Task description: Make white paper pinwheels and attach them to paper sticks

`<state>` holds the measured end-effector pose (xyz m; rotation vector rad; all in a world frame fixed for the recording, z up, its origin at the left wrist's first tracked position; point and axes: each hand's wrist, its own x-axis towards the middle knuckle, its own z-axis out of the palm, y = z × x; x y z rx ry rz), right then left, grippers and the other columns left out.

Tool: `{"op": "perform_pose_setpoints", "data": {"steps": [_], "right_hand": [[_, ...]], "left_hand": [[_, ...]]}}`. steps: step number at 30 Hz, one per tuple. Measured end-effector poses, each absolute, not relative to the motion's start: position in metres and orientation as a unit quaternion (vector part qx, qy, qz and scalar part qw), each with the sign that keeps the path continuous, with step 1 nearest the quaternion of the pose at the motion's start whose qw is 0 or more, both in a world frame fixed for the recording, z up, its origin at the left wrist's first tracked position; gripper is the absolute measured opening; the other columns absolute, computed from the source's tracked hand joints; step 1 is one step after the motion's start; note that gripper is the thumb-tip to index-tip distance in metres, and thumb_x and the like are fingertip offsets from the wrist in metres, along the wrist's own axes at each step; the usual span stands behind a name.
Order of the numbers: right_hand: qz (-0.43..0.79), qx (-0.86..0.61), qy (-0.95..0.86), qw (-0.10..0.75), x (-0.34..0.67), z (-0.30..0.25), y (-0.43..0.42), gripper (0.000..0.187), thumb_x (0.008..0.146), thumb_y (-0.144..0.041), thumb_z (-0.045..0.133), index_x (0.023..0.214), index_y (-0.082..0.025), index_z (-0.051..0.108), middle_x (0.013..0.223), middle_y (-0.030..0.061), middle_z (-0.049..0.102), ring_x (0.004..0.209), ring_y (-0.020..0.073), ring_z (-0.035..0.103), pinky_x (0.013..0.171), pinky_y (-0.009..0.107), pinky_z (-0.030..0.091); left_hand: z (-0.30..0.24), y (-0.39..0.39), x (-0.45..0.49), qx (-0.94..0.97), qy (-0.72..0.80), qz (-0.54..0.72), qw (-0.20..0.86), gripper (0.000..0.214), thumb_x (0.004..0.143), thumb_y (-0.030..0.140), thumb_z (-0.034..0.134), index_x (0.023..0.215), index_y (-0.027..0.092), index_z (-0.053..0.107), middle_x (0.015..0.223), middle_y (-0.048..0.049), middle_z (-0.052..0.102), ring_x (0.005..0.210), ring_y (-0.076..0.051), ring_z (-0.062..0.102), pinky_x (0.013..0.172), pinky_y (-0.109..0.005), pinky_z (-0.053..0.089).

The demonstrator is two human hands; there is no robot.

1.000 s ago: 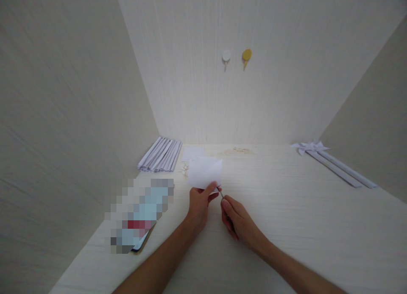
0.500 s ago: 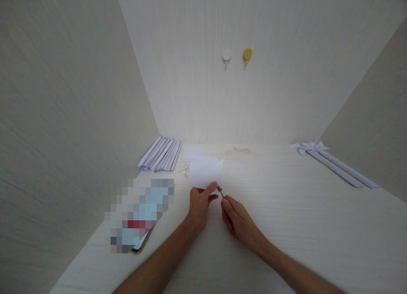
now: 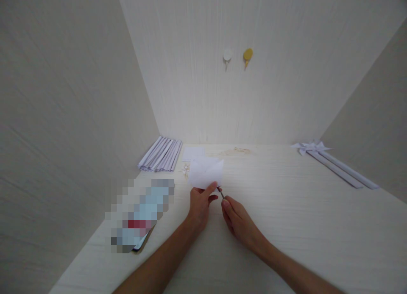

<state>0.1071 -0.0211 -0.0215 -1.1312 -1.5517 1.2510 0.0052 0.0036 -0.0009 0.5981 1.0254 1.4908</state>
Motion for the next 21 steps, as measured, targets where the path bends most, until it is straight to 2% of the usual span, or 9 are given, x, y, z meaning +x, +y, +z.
{"op": "perform_pose_setpoints", "data": {"steps": [7, 11, 16, 21], "right_hand": [[0.491, -0.456, -0.624, 0.402, 0.107, -0.021, -0.022, 0.037, 0.079, -0.05, 0.031, 0.058, -0.021, 0.033, 0.046, -0.0066, 0.029, 0.038, 0.0066, 0.024, 0.032, 0.02, 0.018], [0.528, -0.456, -0.591, 0.404, 0.106, -0.018, -0.024, 0.036, 0.078, -0.05, 0.034, 0.059, -0.02, 0.034, 0.045, -0.0074, 0.032, 0.034, 0.0053, 0.025, 0.03, 0.018, 0.018], [0.59, -0.407, -0.499, 0.488, 0.109, -0.014, -0.019, 0.033, 0.076, -0.047, 0.043, 0.061, -0.02, 0.033, 0.047, -0.0094, 0.03, 0.034, 0.0031, 0.025, 0.03, 0.016, 0.019], [0.596, -0.406, -0.422, 0.55, 0.113, -0.014, -0.009, 0.026, 0.072, -0.041, 0.052, 0.067, -0.019, 0.039, 0.042, -0.0118, 0.025, 0.031, 0.0019, 0.019, 0.028, 0.014, 0.013]], "left_hand": [[0.0, 0.004, 0.005, 0.244, 0.436, 0.64, 0.584, 0.02, 0.051, 0.024, 0.069, 0.064, 0.011, 0.06, 0.058, -0.0016, 0.061, 0.054, -0.009, 0.054, 0.045, -0.018, 0.038], [0.001, 0.007, 0.002, 0.226, 0.436, 0.654, 0.576, 0.019, 0.05, 0.023, 0.069, 0.062, 0.012, 0.061, 0.058, -0.0006, 0.061, 0.053, -0.008, 0.054, 0.046, -0.018, 0.037], [-0.001, 0.008, 0.0, 0.237, 0.442, 0.636, 0.587, 0.019, 0.049, 0.024, 0.07, 0.063, 0.013, 0.062, 0.059, -0.0003, 0.061, 0.055, -0.009, 0.054, 0.046, -0.018, 0.038], [-0.004, 0.006, 0.003, 0.292, 0.455, 0.587, 0.603, 0.024, 0.046, 0.022, 0.071, 0.068, 0.013, 0.064, 0.066, -0.0022, 0.063, 0.056, -0.01, 0.053, 0.046, -0.02, 0.04]]}}
